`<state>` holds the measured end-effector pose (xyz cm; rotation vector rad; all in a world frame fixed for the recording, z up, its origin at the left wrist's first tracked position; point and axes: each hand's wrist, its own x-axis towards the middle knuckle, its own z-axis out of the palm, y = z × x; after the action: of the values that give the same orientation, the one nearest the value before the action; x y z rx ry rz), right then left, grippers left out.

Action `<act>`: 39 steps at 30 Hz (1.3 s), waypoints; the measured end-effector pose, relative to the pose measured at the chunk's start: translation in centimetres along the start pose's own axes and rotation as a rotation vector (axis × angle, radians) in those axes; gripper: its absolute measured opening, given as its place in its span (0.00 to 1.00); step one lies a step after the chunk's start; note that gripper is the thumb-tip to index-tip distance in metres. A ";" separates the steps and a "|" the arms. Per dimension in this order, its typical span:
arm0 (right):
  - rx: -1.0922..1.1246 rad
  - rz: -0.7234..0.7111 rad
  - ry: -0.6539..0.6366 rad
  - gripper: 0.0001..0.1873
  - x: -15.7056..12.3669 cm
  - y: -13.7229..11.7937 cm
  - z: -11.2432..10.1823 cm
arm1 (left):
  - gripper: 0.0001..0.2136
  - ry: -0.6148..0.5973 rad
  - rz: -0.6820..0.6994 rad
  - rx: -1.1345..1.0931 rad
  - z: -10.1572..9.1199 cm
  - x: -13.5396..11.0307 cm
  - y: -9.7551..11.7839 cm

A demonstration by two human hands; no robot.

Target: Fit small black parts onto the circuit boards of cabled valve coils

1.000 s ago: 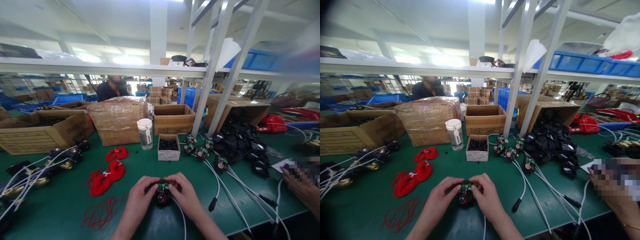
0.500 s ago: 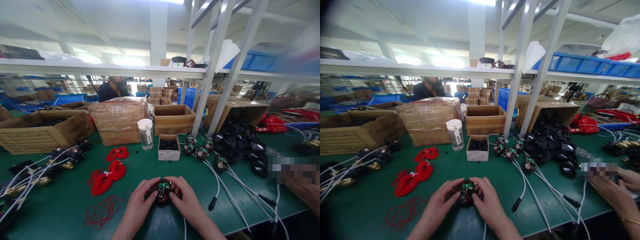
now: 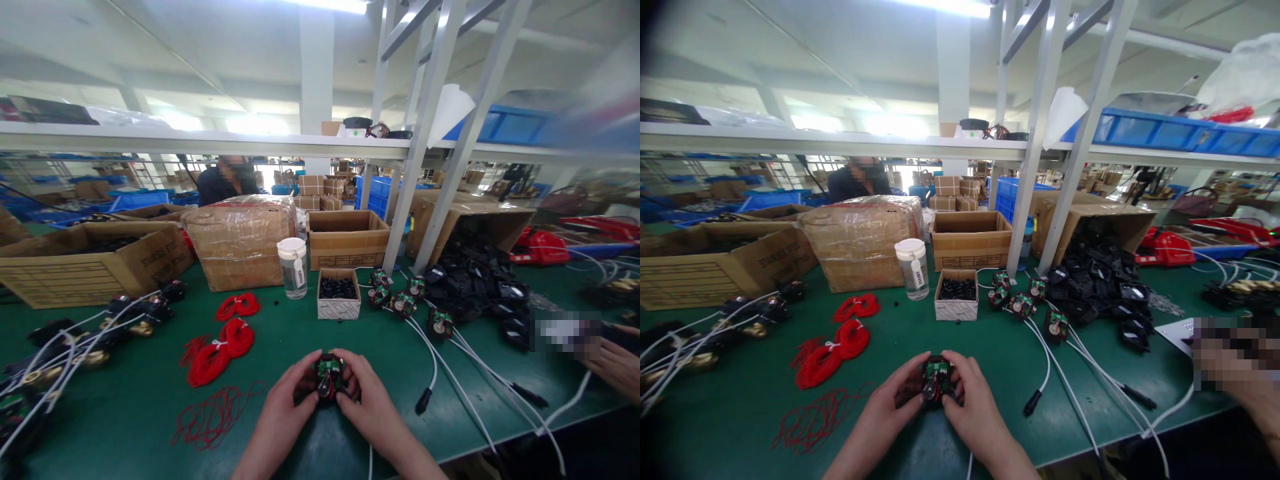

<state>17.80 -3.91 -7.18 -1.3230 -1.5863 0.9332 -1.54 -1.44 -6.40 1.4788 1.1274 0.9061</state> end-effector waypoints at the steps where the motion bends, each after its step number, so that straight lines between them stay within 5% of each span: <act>1: 0.003 0.002 0.005 0.40 0.0 0.0 0.1 | 0.29 0.010 -0.001 0.006 0.1 0.0 0.0; 16: 0.044 0.011 0.108 0.37 -0.1 0.3 1.6 | 0.29 0.173 0.043 0.090 1.9 -0.2 0.4; 29: 0.181 0.070 -0.026 0.40 0.1 -0.1 0.1 | 0.33 -0.031 -0.037 -0.024 0.3 -0.2 0.9; 39: 0.084 0.023 0.016 0.38 0.1 -0.2 -0.4 | 0.32 -0.047 -0.061 -0.069 -0.3 -0.2 0.6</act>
<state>18.03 -3.80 -6.80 -1.2896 -1.5065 0.9897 -1.73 -1.55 -5.77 1.3952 1.0901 0.8556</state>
